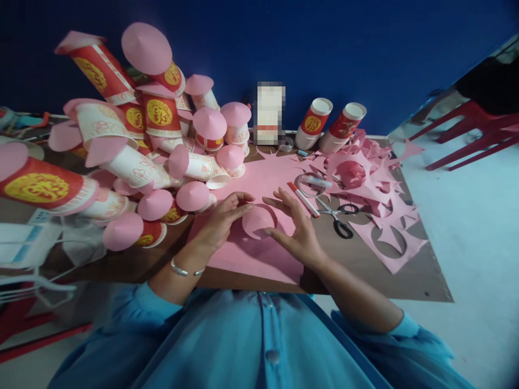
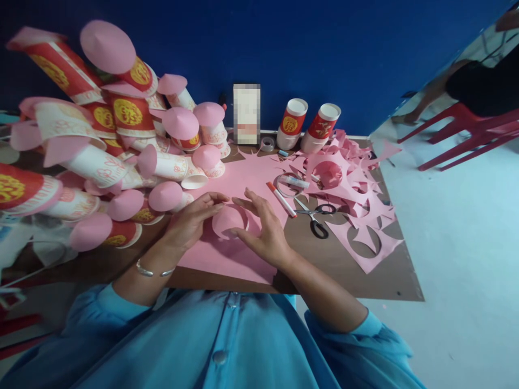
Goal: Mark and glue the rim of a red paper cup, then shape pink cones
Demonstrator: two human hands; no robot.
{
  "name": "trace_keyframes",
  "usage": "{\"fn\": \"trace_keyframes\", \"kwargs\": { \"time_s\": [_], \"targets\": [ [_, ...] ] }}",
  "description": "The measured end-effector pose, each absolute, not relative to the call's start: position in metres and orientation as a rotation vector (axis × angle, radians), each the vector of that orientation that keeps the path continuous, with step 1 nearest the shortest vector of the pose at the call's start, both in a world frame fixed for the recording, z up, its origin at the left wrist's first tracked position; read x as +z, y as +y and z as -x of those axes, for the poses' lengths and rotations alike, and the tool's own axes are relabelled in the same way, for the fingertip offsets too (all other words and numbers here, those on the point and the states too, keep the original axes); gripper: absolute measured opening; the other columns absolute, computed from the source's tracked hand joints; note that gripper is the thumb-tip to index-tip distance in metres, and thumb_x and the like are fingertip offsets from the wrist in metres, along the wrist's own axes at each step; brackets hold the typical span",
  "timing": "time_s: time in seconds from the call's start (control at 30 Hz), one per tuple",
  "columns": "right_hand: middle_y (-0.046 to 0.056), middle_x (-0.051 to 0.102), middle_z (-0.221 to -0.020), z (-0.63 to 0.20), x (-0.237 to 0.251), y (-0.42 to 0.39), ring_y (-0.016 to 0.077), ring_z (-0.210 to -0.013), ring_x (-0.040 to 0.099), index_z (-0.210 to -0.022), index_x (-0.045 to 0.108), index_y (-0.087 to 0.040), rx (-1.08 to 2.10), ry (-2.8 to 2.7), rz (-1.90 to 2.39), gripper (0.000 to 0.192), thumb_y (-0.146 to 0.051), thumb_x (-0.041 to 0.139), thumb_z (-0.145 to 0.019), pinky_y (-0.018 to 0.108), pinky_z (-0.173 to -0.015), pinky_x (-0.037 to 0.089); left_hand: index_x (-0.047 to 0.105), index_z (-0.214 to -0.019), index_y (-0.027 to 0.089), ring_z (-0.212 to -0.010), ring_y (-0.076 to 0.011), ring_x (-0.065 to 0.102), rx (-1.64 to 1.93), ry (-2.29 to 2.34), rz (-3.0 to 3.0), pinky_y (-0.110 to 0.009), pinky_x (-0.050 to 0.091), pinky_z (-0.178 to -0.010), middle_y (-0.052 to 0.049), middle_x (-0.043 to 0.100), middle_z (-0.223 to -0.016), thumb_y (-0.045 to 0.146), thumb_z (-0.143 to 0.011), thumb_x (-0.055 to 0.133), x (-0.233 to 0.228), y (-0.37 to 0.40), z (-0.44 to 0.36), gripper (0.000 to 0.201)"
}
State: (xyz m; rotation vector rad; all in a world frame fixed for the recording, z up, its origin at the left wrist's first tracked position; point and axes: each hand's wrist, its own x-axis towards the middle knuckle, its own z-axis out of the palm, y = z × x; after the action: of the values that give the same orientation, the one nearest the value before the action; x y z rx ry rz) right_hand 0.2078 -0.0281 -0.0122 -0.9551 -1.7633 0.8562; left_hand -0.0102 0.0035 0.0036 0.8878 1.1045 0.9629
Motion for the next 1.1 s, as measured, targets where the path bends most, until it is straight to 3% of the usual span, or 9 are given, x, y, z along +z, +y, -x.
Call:
{"fn": "trace_keyframes", "kwargs": {
  "time_s": [0.13, 0.3, 0.43, 0.53, 0.67, 0.83, 1.1],
  "targets": [
    [0.013, 0.069, -0.150, -0.209, -0.011, -0.029, 0.0353, -0.142, 0.067, -0.169, 0.031, -0.039, 0.821, -1.770, 0.949, 0.088, -0.043, 0.081, -0.098, 0.065, -0.123, 0.051, 0.074, -0.109, 0.020, -0.107, -0.0199, 0.061, 1.021, 1.109, -0.958, -0.032, 0.049, -0.095, -0.004, 0.070, -0.112, 0.045, -0.078, 0.090, -0.003, 0.001, 0.017, 0.043],
    [0.012, 0.071, -0.144, -0.210, -0.004, -0.037, 0.0324, -0.125, 0.077, -0.163, 0.043, -0.038, 0.655, -1.701, 0.989, 0.066, -0.029, 0.070, -0.104, 0.061, -0.114, 0.059, 0.070, -0.126, 0.025, -0.120, -0.0236, 0.066, 1.165, 1.239, -1.338, -0.039, 0.054, -0.105, -0.008, 0.071, -0.131, 0.048, -0.092, 0.081, -0.009, -0.014, 0.027, 0.043],
    [0.012, 0.069, -0.146, -0.209, -0.006, -0.036, 0.0346, -0.137, 0.067, -0.161, 0.045, -0.037, 0.568, -1.645, 1.063, 0.063, -0.032, 0.070, -0.103, 0.067, -0.122, 0.049, 0.058, -0.151, 0.029, -0.147, -0.0286, 0.056, 1.192, 1.399, -1.973, -0.051, 0.044, -0.126, -0.011, 0.064, -0.152, 0.046, -0.106, 0.063, -0.001, -0.033, 0.028, 0.048],
    [0.013, 0.062, -0.155, -0.207, -0.015, -0.029, 0.0338, -0.149, 0.057, -0.161, 0.043, -0.036, 0.775, -1.544, 1.130, 0.064, -0.046, 0.069, -0.104, 0.065, -0.122, 0.049, 0.041, -0.167, 0.030, -0.155, -0.0316, 0.051, 1.067, 1.379, -2.255, -0.054, 0.040, -0.130, -0.013, 0.056, -0.165, 0.046, -0.109, 0.057, 0.003, -0.040, 0.026, 0.062],
    [0.012, 0.061, -0.154, -0.202, -0.029, -0.022, 0.0308, -0.148, 0.059, -0.156, 0.048, -0.036, 1.202, -1.298, 1.098, 0.063, -0.062, 0.067, -0.102, 0.057, -0.119, 0.055, 0.022, -0.175, 0.029, -0.164, -0.0343, 0.039, 0.920, 1.302, -2.403, -0.056, 0.037, -0.133, -0.014, 0.046, -0.174, 0.048, -0.110, 0.054, 0.004, -0.038, 0.022, 0.075],
    [0.010, 0.064, -0.150, -0.194, -0.029, -0.020, 0.0280, -0.143, 0.062, -0.149, 0.054, -0.035, 1.422, -1.108, 1.042, 0.067, -0.065, 0.076, -0.094, 0.054, -0.119, 0.056, 0.007, -0.177, 0.027, -0.170, -0.0346, 0.026, 0.771, 1.265, -2.458, -0.059, 0.031, -0.136, -0.015, 0.035, -0.180, 0.051, -0.111, 0.049, 0.004, -0.033, 0.017, 0.082],
    [0.010, 0.067, -0.148, -0.191, -0.025, -0.017, 0.0292, -0.146, 0.060, -0.145, 0.058, -0.034, 1.461, -1.074, 1.084, 0.069, -0.058, 0.086, -0.087, 0.057, -0.127, 0.046, 0.009, -0.177, 0.025, -0.171, -0.0342, 0.022, 0.611, 1.258, -2.429, -0.061, 0.026, -0.136, -0.016, 0.030, -0.182, 0.056, -0.113, 0.040, 0.004, -0.029, 0.013, 0.078]
  ]
}}
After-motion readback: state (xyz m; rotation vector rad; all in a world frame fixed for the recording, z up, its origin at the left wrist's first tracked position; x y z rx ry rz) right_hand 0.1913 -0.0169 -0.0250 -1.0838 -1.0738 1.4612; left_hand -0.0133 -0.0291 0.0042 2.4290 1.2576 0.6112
